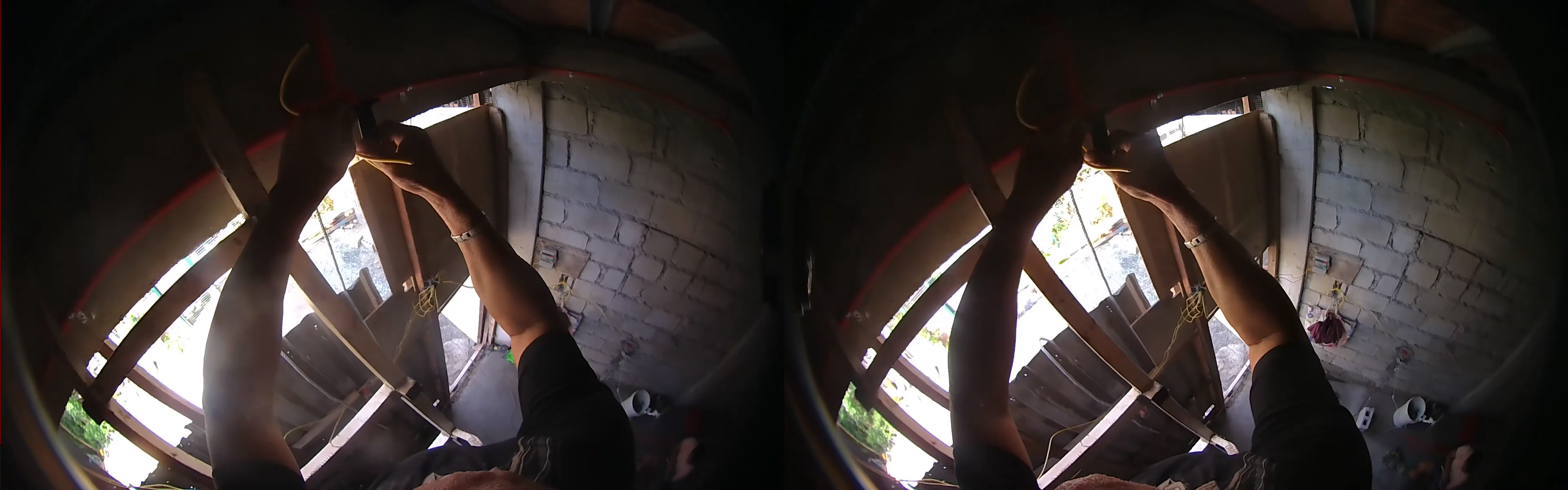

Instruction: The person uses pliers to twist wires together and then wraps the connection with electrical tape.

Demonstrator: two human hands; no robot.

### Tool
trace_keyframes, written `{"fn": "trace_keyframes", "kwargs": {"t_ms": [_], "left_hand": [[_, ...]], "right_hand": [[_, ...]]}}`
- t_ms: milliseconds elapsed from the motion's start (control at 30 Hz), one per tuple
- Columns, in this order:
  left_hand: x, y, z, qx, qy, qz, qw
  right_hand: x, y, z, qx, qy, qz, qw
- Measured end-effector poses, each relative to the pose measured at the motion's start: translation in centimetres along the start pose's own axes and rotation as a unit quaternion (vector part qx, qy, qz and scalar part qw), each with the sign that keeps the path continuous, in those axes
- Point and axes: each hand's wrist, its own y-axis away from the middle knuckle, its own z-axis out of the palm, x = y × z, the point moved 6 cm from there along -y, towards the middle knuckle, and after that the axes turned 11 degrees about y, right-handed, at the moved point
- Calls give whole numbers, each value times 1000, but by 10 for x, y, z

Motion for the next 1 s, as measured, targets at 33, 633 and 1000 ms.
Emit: {"fn": "trace_keyframes", "kwargs": {"t_ms": [33,633,1000], "left_hand": [[-3,0,3,0,2,-1,1000],[7,5,0,-154,73,-66,983],[-2,6,-6,-14,3,-56,998]], "right_hand": [[-14,1,-7,-1,21,8,1000],[-7,-71,-5,-302,-345,231,858],[61,-48,19,-178,-280,241,912]]}}
